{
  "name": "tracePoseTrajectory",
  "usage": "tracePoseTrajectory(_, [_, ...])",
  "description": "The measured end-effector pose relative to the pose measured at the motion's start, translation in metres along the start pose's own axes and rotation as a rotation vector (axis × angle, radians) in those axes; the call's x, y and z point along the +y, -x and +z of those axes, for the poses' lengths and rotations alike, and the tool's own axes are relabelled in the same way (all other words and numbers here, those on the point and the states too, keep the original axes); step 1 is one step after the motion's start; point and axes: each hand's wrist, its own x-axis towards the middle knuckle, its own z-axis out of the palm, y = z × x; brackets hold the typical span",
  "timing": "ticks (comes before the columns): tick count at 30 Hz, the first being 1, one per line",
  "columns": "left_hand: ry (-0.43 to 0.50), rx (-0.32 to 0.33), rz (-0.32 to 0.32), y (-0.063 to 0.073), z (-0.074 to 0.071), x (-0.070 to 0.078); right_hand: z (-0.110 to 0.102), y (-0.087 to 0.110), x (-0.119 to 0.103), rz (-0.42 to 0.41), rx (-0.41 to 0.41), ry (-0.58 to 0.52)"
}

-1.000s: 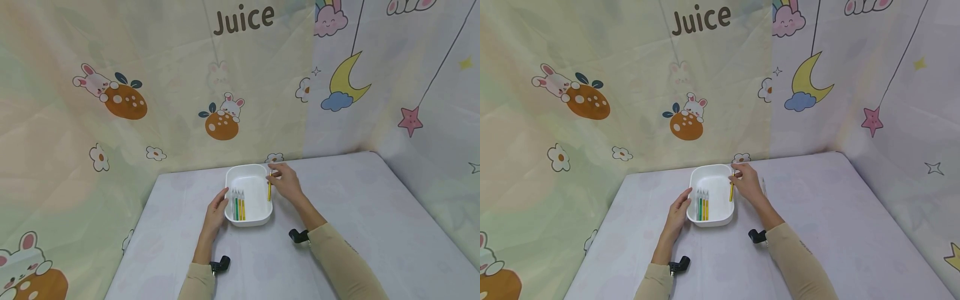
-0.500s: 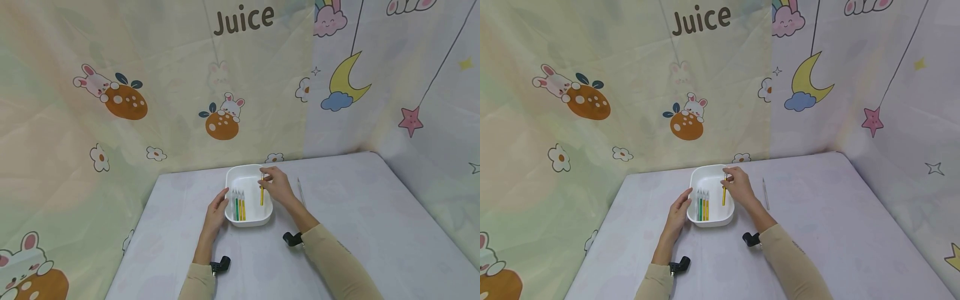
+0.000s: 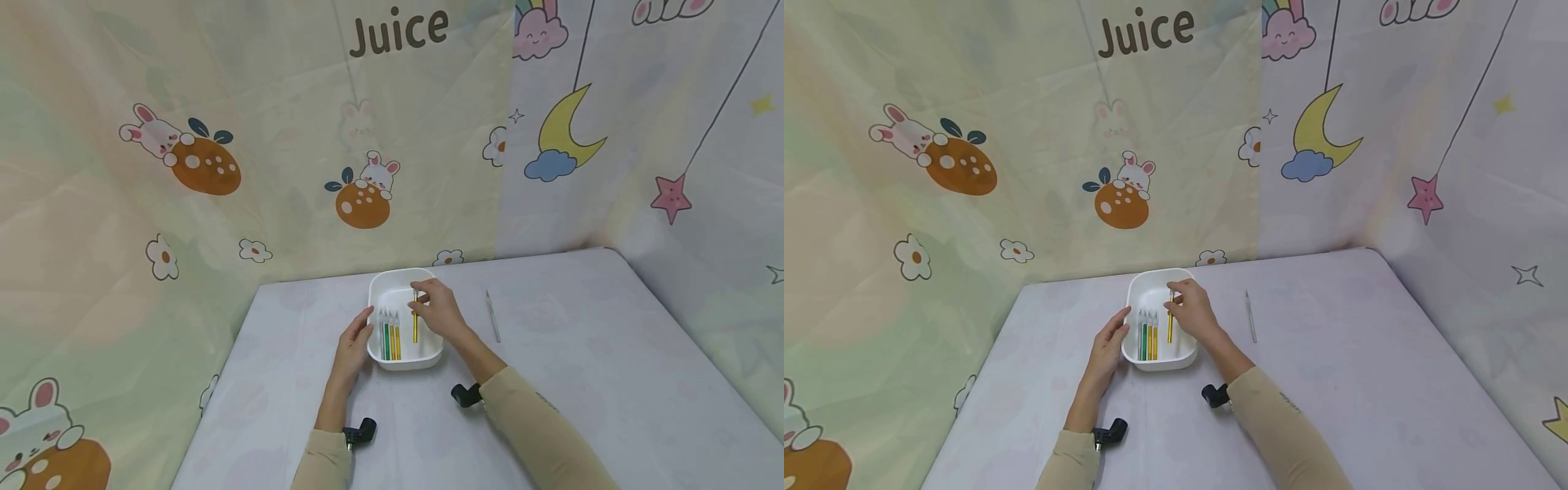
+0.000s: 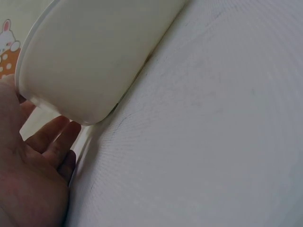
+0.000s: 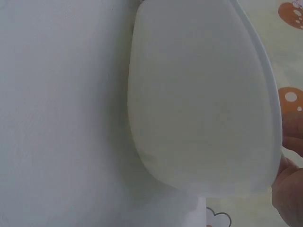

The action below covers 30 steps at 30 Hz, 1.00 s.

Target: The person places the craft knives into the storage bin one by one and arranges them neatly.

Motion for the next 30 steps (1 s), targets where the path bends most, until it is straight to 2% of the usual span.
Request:
tracePoseTrajectory(10, [-0.033,0.001,0.006,0.000,0.000,0.001,0.012,-0.002,-0.005,-0.004,-0.018,0.017])
tracePoseTrajectory(19, [-0.010,0.003,0.004,0.000,0.001,0.000,0.024,-0.004,-0.005,0.019,-0.071,0.054])
tracePoseTrajectory(30, [-0.001,0.002,0.003,0.000,0.001,0.001,0.028,-0.003,-0.004,0.003,-0.121,0.114])
